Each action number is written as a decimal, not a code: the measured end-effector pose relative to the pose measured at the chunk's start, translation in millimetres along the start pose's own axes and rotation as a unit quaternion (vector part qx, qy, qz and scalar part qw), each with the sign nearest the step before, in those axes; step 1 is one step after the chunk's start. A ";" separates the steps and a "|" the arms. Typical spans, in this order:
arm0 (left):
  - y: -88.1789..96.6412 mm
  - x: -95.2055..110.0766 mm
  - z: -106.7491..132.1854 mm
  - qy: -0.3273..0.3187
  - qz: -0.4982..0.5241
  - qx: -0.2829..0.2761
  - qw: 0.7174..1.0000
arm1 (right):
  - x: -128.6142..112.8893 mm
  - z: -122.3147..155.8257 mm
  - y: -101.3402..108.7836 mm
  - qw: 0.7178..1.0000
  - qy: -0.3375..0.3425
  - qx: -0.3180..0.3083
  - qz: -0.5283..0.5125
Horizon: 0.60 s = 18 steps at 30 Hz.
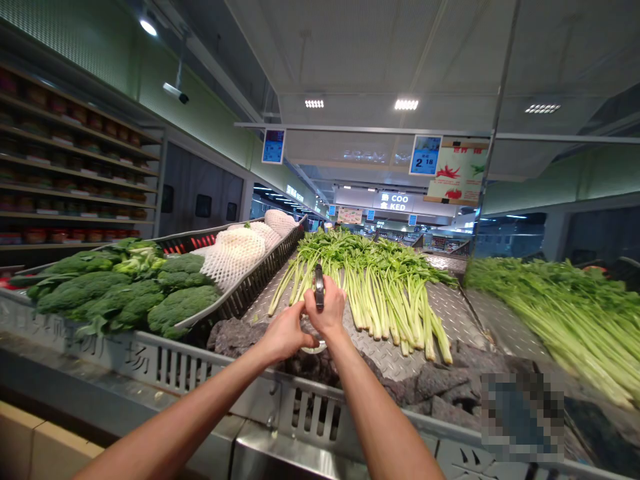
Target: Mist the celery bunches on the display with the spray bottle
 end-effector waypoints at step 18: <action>-26.4 33.9 -23.2 -0.024 0.071 -0.032 0.997 | 27.4 -14.1 47.4 0.997 -0.047 0.064 0.020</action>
Point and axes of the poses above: each hand's wrist, its own z-axis away from the middle knuckle, its own y-axis out of the back of the hand, x = y × z, the point moved 10 cm from there along -z, towards the middle knuckle, and after that the axes turned 9 degrees about -y, right-handed, at the moved point
